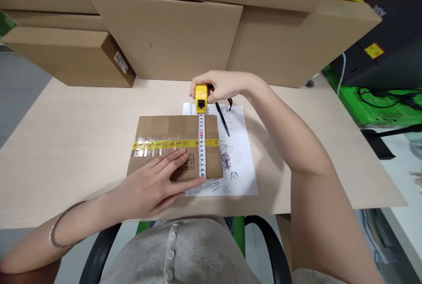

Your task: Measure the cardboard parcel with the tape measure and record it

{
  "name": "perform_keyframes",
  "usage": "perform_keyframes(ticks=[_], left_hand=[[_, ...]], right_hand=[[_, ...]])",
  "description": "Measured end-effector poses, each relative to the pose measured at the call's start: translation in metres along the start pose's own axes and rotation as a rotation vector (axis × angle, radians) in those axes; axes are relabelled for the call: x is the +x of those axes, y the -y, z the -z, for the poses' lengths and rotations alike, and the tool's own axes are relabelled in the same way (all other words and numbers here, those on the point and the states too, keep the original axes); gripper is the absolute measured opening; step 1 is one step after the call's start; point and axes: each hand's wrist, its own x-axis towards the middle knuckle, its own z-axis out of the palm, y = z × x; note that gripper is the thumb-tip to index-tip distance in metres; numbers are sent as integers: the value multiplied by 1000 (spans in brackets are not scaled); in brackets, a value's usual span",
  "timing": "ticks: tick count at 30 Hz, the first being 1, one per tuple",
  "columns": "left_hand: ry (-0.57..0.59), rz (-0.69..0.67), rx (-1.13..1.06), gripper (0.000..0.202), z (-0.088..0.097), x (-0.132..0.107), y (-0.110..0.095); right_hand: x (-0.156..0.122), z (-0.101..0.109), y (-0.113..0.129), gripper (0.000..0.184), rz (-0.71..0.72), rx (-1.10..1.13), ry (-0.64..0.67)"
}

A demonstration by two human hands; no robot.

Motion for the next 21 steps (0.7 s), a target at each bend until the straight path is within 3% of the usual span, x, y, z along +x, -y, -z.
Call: perform_keyframes(ticks=[6,12,16,21], left_hand=[[-9,9,-4,59,0,2,0],[2,7,-5,60,1,2,-1],[2,-3,34,67,-3,0,-2],[-46,-46,37,75,-4,1,-1]], right_hand=[[-1,1,2,31,-9,-23,9],[-28,2,34,30,66,-99,-74],[-59,-29,64,43,132,-93,10],[-95,-73,88,46,64,24,116]])
